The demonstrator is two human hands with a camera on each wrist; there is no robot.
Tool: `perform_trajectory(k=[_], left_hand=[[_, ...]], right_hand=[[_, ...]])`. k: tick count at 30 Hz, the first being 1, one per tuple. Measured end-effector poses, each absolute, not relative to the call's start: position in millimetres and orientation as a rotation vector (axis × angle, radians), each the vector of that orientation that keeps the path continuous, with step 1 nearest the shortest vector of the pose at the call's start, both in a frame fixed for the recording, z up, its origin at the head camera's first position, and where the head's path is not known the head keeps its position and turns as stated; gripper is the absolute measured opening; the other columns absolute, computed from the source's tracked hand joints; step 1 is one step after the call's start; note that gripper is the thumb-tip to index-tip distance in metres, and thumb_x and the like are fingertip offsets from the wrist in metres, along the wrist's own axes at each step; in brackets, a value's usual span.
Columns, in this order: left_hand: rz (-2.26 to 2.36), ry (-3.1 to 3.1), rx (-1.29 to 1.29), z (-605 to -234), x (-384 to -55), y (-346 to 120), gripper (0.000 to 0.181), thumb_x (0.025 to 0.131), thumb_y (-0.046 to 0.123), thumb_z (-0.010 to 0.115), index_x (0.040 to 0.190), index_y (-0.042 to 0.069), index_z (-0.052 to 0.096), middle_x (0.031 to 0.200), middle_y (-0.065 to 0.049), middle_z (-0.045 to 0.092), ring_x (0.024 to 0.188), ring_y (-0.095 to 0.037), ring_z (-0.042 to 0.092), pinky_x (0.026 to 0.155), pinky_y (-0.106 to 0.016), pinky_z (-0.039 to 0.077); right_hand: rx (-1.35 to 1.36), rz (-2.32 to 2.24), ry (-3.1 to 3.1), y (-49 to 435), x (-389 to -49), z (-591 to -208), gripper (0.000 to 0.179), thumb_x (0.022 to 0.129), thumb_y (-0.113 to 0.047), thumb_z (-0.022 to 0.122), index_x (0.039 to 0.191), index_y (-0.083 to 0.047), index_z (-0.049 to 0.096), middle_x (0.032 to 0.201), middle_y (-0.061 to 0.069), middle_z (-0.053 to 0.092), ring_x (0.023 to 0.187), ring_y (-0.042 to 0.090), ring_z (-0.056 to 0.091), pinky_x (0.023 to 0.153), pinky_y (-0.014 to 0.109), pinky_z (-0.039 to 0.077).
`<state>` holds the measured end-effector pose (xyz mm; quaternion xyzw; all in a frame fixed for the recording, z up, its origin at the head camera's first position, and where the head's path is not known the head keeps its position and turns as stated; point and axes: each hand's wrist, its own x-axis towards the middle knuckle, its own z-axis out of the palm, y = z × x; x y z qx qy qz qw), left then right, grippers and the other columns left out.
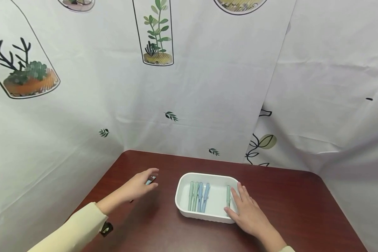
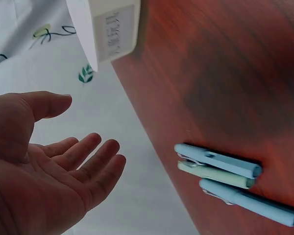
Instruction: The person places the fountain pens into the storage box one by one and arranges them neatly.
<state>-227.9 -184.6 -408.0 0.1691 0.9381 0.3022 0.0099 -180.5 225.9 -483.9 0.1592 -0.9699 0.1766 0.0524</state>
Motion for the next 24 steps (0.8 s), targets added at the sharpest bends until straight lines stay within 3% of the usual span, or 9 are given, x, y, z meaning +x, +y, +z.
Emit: perform_trajectory(k=[7, 15, 24], left_hand=[[0.832, 2.970, 0.428, -422.4, -229.6, -202.6, 0.057, 0.094, 0.014, 0.072, 0.144, -0.001, 0.049, 0.141, -0.018, 0.057, 0.129, -0.033, 0.056, 0.103, -0.052, 0.047], [0.684, 3.000, 0.269, -447.9, -230.5, -211.2, 0.068, 0.094, 0.019, 0.072, 0.151, -0.002, 0.042, 0.145, -0.025, 0.051, 0.133, -0.044, 0.046, 0.103, -0.058, 0.044], [0.594, 3.009, 0.175, -462.9, -234.9, -213.1, 0.064, 0.094, 0.020, 0.071, 0.146, -0.005, 0.046, 0.149, -0.031, 0.044, 0.139, -0.048, 0.039, 0.106, -0.061, 0.041]], right_hand=[[0.481, 0.534, -2.943, 224.8, -180.9, -484.3, 0.080, 0.096, -0.055, 0.060, 0.153, -0.002, 0.041, 0.163, 0.027, 0.022, 0.147, 0.050, 0.026, 0.105, 0.070, 0.036], [0.477, 0.548, -2.946, 225.0, -178.8, -483.3, 0.080, 0.096, -0.054, 0.061, 0.153, -0.002, 0.041, 0.164, 0.026, 0.022, 0.147, 0.051, 0.026, 0.104, 0.071, 0.037], [0.471, 0.546, -2.954, 225.1, -181.4, -484.1, 0.080, 0.096, -0.054, 0.061, 0.154, -0.002, 0.040, 0.164, 0.026, 0.021, 0.148, 0.050, 0.025, 0.106, 0.070, 0.036]])
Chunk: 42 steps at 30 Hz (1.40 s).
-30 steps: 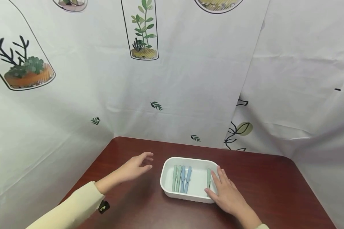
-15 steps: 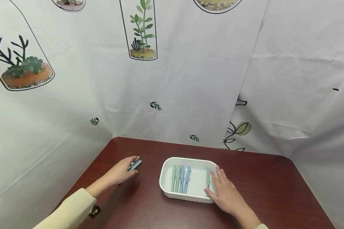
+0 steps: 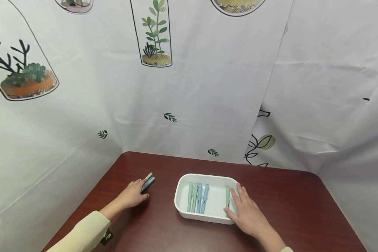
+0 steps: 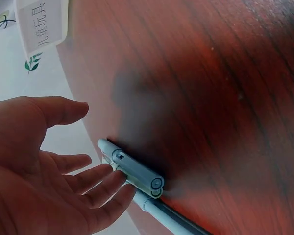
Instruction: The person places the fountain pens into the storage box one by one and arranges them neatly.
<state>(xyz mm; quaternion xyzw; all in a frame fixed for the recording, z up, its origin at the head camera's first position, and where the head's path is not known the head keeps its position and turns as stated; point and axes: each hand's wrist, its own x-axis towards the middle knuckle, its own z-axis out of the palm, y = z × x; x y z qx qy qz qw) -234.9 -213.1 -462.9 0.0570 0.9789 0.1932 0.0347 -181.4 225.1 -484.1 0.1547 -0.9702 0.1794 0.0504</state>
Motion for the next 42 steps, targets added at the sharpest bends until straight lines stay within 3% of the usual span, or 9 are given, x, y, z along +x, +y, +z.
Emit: perform_trajectory(k=[11, 17, 22, 25, 29, 35, 42], left_hand=[[0.507, 3.027, 0.147, -470.2, -239.0, -210.7, 0.062, 0.093, 0.020, 0.071, 0.145, -0.006, 0.048, 0.150, -0.031, 0.044, 0.139, -0.047, 0.040, 0.107, -0.059, 0.041], [0.431, 3.099, 0.250, -474.9, -239.5, -208.9, 0.052, 0.086, 0.007, 0.075, 0.131, -0.010, 0.057, 0.129, -0.028, 0.060, 0.128, -0.046, 0.053, 0.104, -0.058, 0.044], [0.412, 3.104, 0.254, -477.2, -242.1, -208.0, 0.043, 0.086, -0.001, 0.070, 0.127, -0.006, 0.061, 0.118, -0.024, 0.065, 0.121, -0.044, 0.058, 0.099, -0.059, 0.047], [0.433, 3.080, 0.217, -477.4, -245.1, -208.4, 0.042, 0.083, -0.001, 0.070, 0.124, -0.004, 0.062, 0.108, -0.018, 0.068, 0.110, -0.036, 0.064, 0.095, -0.053, 0.050], [0.495, 3.042, 0.154, -476.4, -248.4, -210.6, 0.037, 0.077, 0.002, 0.070, 0.114, 0.001, 0.064, 0.086, -0.006, 0.064, 0.082, -0.025, 0.060, 0.076, -0.042, 0.051], [0.988, 2.890, 0.042, -471.0, -248.7, -210.9, 0.043, 0.076, -0.001, 0.067, 0.118, -0.004, 0.061, 0.089, -0.007, 0.062, 0.072, -0.018, 0.060, 0.064, -0.033, 0.052], [1.741, 2.427, 0.047, -460.9, -239.2, -198.1, 0.048, 0.086, -0.008, 0.057, 0.133, -0.013, 0.047, 0.098, -0.022, 0.062, 0.072, -0.022, 0.067, 0.067, -0.037, 0.059]], right_hand=[[0.469, 0.545, -2.944, 223.8, -180.6, -483.9, 0.080, 0.096, -0.053, 0.061, 0.154, -0.002, 0.041, 0.164, 0.027, 0.022, 0.147, 0.051, 0.026, 0.104, 0.070, 0.037], [0.445, 0.559, -2.970, 222.5, -181.2, -484.9, 0.080, 0.096, -0.051, 0.062, 0.155, -0.003, 0.039, 0.165, 0.026, 0.020, 0.148, 0.050, 0.024, 0.106, 0.071, 0.035], [0.444, 0.563, -2.975, 222.2, -181.8, -485.1, 0.079, 0.096, -0.049, 0.062, 0.155, -0.003, 0.039, 0.165, 0.026, 0.019, 0.148, 0.050, 0.023, 0.105, 0.071, 0.036], [0.447, 0.557, -2.970, 222.4, -182.0, -484.8, 0.079, 0.097, -0.051, 0.062, 0.155, -0.003, 0.039, 0.165, 0.026, 0.019, 0.148, 0.050, 0.024, 0.106, 0.070, 0.036], [0.450, 0.552, -2.976, 222.6, -182.3, -484.3, 0.080, 0.096, -0.053, 0.061, 0.155, -0.003, 0.039, 0.165, 0.025, 0.019, 0.148, 0.050, 0.024, 0.106, 0.069, 0.036], [0.451, 0.546, -2.981, 223.2, -182.4, -484.9, 0.080, 0.097, -0.054, 0.060, 0.155, -0.003, 0.039, 0.165, 0.025, 0.019, 0.148, 0.050, 0.023, 0.107, 0.069, 0.036], [0.451, 0.543, -2.979, 224.4, -183.6, -484.8, 0.080, 0.097, -0.052, 0.062, 0.155, -0.002, 0.038, 0.165, 0.025, 0.019, 0.148, 0.050, 0.023, 0.106, 0.070, 0.037]])
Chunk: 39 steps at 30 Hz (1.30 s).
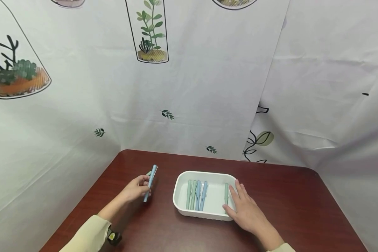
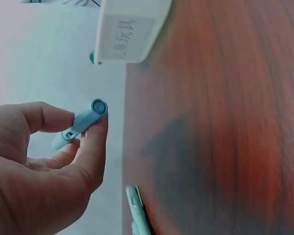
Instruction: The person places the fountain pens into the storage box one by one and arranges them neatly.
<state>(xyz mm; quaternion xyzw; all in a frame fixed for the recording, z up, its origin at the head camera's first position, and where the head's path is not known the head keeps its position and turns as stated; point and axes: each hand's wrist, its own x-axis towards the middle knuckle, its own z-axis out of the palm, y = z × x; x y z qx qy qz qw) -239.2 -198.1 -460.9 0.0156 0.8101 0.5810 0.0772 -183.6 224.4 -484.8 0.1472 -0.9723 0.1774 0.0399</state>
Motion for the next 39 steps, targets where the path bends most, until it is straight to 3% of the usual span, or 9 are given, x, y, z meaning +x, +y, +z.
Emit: perform_trajectory(k=[6, 13, 22, 31, 39], left_hand=[[1.866, 2.232, 0.111, -451.2, -234.1, -186.9, 0.050, 0.092, -0.004, 0.055, 0.139, -0.012, 0.040, 0.105, -0.026, 0.060, 0.079, -0.027, 0.067, 0.070, -0.041, 0.060], [1.839, 2.194, 0.199, -444.7, -229.8, -168.2, 0.048, 0.096, 0.000, 0.059, 0.140, -0.013, 0.044, 0.114, -0.029, 0.062, 0.086, -0.028, 0.069, 0.068, -0.036, 0.059], [1.871, 2.082, 0.302, -443.4, -229.5, -142.3, 0.048, 0.099, 0.001, 0.059, 0.142, -0.013, 0.043, 0.121, -0.030, 0.061, 0.097, -0.028, 0.069, 0.077, -0.039, 0.061], [1.870, 2.053, 0.285, -443.5, -228.7, -114.8, 0.052, 0.097, 0.002, 0.062, 0.144, -0.010, 0.043, 0.120, -0.022, 0.063, 0.091, -0.019, 0.066, 0.073, -0.037, 0.061], [1.889, 1.992, 0.286, -444.9, -228.7, -92.1, 0.056, 0.095, 0.001, 0.066, 0.146, -0.005, 0.044, 0.118, -0.025, 0.061, 0.088, -0.018, 0.066, 0.071, -0.040, 0.062]], right_hand=[[0.448, 0.548, -2.977, 224.4, -183.1, -483.0, 0.080, 0.097, -0.052, 0.061, 0.155, -0.002, 0.038, 0.165, 0.025, 0.019, 0.148, 0.050, 0.023, 0.107, 0.069, 0.036], [0.457, 0.512, -2.957, 224.3, -184.2, -485.6, 0.078, 0.097, -0.051, 0.060, 0.155, -0.002, 0.039, 0.165, 0.025, 0.021, 0.148, 0.050, 0.024, 0.107, 0.069, 0.035], [0.450, 0.504, -2.967, 223.4, -183.8, -484.6, 0.078, 0.098, -0.052, 0.058, 0.155, -0.002, 0.038, 0.165, 0.024, 0.020, 0.149, 0.049, 0.023, 0.109, 0.069, 0.034], [0.441, 0.505, -2.966, 222.5, -183.6, -485.4, 0.076, 0.098, -0.048, 0.061, 0.155, -0.002, 0.039, 0.165, 0.024, 0.020, 0.149, 0.049, 0.023, 0.108, 0.069, 0.034], [0.432, 0.505, -2.965, 223.1, -185.6, -488.7, 0.077, 0.097, -0.047, 0.062, 0.155, -0.003, 0.038, 0.166, 0.024, 0.020, 0.149, 0.049, 0.023, 0.108, 0.069, 0.034]])
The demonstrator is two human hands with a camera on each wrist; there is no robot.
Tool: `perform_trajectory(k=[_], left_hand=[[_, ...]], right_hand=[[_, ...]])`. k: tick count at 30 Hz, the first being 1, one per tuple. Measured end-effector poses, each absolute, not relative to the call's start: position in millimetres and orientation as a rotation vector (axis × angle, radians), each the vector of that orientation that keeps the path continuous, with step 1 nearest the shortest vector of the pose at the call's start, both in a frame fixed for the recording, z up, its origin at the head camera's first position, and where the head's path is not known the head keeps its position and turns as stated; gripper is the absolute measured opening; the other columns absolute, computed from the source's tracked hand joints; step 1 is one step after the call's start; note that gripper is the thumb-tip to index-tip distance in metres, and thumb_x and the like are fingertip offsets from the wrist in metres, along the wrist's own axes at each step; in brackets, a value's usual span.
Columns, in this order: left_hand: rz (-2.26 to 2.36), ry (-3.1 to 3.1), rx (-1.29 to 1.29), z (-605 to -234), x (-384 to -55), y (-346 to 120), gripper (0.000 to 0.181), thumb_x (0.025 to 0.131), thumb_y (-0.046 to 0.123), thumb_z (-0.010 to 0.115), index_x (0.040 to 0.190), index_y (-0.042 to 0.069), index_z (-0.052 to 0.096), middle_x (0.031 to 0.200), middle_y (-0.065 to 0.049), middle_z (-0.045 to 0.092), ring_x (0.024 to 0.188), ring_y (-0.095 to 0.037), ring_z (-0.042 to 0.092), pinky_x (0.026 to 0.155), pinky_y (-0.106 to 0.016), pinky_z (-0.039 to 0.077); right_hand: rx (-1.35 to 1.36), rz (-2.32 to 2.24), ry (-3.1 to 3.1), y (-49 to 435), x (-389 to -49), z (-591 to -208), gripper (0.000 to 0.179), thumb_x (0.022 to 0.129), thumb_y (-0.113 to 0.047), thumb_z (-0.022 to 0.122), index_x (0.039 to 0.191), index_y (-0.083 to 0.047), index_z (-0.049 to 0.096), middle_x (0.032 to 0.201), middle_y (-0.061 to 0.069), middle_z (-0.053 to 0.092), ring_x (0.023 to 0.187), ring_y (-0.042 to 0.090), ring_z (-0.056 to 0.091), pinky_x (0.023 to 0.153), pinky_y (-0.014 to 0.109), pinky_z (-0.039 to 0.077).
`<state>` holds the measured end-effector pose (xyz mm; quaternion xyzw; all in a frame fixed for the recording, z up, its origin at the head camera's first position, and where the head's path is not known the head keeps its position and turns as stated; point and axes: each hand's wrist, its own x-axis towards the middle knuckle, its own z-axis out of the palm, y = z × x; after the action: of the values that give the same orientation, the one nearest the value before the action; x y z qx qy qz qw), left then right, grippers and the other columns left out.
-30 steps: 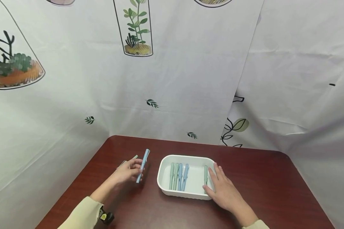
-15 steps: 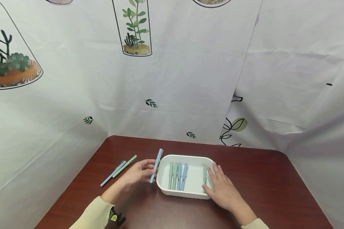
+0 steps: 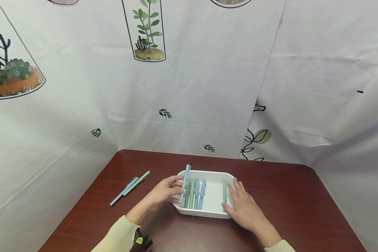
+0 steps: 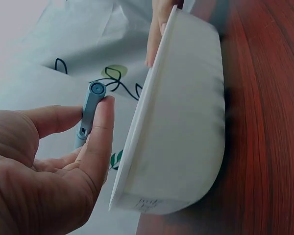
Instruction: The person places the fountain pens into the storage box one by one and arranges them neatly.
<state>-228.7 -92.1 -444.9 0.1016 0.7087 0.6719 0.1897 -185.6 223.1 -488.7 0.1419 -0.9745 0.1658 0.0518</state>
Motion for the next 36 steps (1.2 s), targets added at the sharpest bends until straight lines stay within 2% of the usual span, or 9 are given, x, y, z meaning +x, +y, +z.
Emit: perform_trajectory(k=[9, 16, 27, 36], left_hand=[[1.876, 1.947, 0.276, -448.6, -234.3, -65.3, 0.062, 0.092, -0.002, 0.068, 0.149, 0.000, 0.044, 0.101, -0.010, 0.062, 0.088, -0.020, 0.065, 0.068, -0.041, 0.062], [1.866, 1.923, 0.258, -451.3, -238.0, -45.3, 0.061, 0.090, -0.003, 0.069, 0.147, -0.002, 0.046, 0.097, -0.010, 0.063, 0.081, -0.019, 0.066, 0.065, -0.040, 0.062], [1.826, 1.881, 0.218, -459.9, -242.3, -20.8, 0.051, 0.089, -0.004, 0.066, 0.138, -0.003, 0.053, 0.097, -0.013, 0.068, 0.080, -0.016, 0.064, 0.066, -0.036, 0.062], [1.791, 1.900, 0.135, -464.7, -244.3, -0.3, 0.043, 0.089, -0.004, 0.066, 0.131, -0.007, 0.057, 0.093, -0.012, 0.061, 0.078, -0.018, 0.064, 0.066, -0.036, 0.062]], right_hand=[[0.433, 0.514, -2.956, 222.2, -185.1, -484.9, 0.077, 0.097, -0.048, 0.062, 0.155, -0.003, 0.039, 0.165, 0.024, 0.020, 0.149, 0.049, 0.024, 0.108, 0.068, 0.035], [0.429, 0.526, -2.973, 221.6, -186.0, -483.5, 0.077, 0.097, -0.047, 0.062, 0.155, -0.003, 0.038, 0.166, 0.023, 0.019, 0.149, 0.048, 0.022, 0.107, 0.069, 0.035], [0.443, 0.532, -2.948, 222.8, -185.3, -483.2, 0.077, 0.098, -0.051, 0.060, 0.154, -0.002, 0.040, 0.165, 0.024, 0.021, 0.149, 0.048, 0.025, 0.106, 0.068, 0.037], [0.452, 0.539, -2.951, 222.5, -186.1, -483.6, 0.076, 0.098, -0.049, 0.060, 0.154, -0.002, 0.040, 0.165, 0.024, 0.021, 0.149, 0.048, 0.025, 0.106, 0.067, 0.038]])
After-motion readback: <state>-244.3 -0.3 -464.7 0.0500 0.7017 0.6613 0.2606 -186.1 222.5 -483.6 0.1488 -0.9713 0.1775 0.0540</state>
